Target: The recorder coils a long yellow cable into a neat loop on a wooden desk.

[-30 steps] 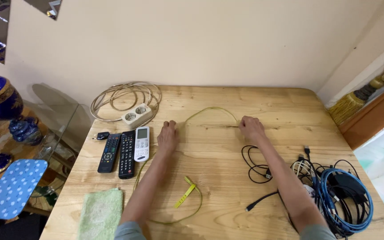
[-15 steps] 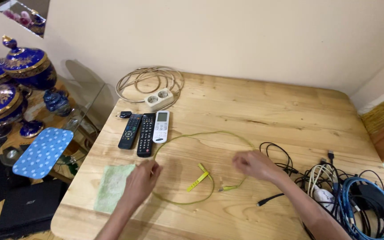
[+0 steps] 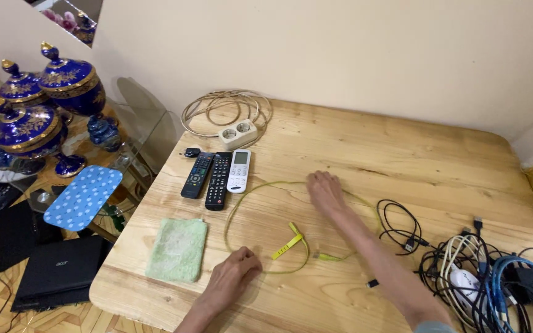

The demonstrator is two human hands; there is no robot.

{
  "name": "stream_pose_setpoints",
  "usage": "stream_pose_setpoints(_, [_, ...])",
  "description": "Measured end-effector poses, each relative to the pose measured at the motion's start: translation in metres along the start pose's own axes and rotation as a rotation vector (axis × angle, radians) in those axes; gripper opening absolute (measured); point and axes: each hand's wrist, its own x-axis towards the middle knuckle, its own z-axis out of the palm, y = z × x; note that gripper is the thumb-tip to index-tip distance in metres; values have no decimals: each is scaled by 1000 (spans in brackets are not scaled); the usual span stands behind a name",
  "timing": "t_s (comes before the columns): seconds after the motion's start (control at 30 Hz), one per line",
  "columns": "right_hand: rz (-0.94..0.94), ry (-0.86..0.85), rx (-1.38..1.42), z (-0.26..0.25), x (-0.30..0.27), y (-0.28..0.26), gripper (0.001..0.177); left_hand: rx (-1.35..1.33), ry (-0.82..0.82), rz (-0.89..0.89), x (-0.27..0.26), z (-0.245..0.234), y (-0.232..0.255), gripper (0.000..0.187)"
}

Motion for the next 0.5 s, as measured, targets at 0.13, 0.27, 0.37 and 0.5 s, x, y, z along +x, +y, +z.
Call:
stream_pose_setpoints(0.13, [226,-34,57,-74,-49,21,18,155,126,179,38,10,-18,21])
stream_pose_setpoints(0.27, [555,-155,196,-115,-98,55,25,231,212,240,99,31,-35,28])
stream_pose_setpoints(0.37, [663,-216,416,-146,-125,52,41,258,224,245,137,36,-31,25])
stream_pose_setpoints(0.5, [705,-211,837,-138,-149,57,60,285,256,205,168,51,-38,30])
